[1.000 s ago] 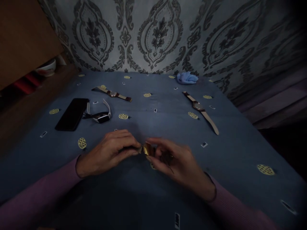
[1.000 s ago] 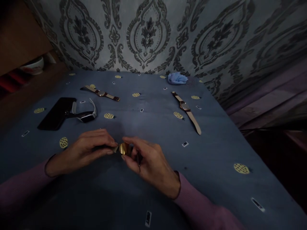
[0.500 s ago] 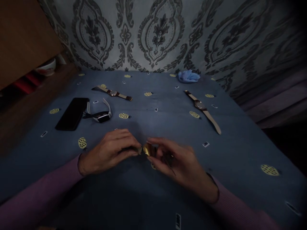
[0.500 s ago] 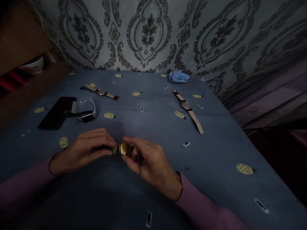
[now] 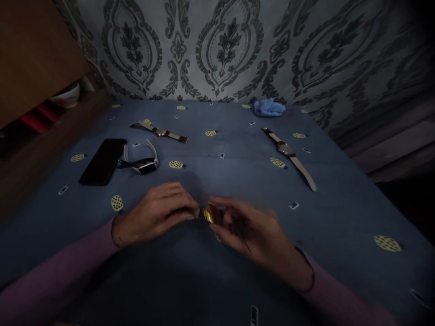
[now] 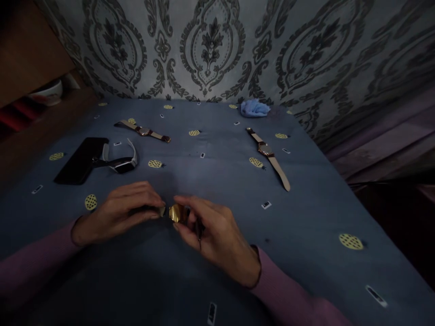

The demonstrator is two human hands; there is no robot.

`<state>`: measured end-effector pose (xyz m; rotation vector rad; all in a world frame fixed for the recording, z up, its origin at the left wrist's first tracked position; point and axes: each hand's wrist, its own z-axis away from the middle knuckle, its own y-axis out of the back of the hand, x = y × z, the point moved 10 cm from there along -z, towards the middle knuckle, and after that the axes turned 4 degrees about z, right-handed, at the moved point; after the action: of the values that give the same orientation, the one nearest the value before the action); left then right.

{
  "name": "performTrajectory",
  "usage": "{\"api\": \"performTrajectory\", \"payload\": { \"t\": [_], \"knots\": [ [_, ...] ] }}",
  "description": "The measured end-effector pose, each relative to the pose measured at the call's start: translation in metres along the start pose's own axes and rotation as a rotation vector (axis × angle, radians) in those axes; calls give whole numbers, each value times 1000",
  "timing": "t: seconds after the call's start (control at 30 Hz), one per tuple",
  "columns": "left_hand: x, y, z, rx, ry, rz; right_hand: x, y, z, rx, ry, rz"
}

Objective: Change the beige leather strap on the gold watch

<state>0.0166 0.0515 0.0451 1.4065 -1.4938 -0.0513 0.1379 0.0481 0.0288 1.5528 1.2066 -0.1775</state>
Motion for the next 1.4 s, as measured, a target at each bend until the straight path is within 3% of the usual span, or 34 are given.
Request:
{"api": "performTrajectory", "payload": {
  "t": [0.33, 0.7, 1.17, 1.4],
  "knots": [
    [4, 0, 2, 14, -54, -139, 2, -4, 2, -1, 14, -13],
    [-24, -4, 10, -25, 193, 16, 7, -8, 2, -26, -19, -17],
    [-13, -11, 8, -60, 104, 58, 14, -12, 4, -44, -92, -69],
    [-10, -13, 8, -47, 84, 84, 13, -10, 5, -18, -42, -97]
  ]
}}
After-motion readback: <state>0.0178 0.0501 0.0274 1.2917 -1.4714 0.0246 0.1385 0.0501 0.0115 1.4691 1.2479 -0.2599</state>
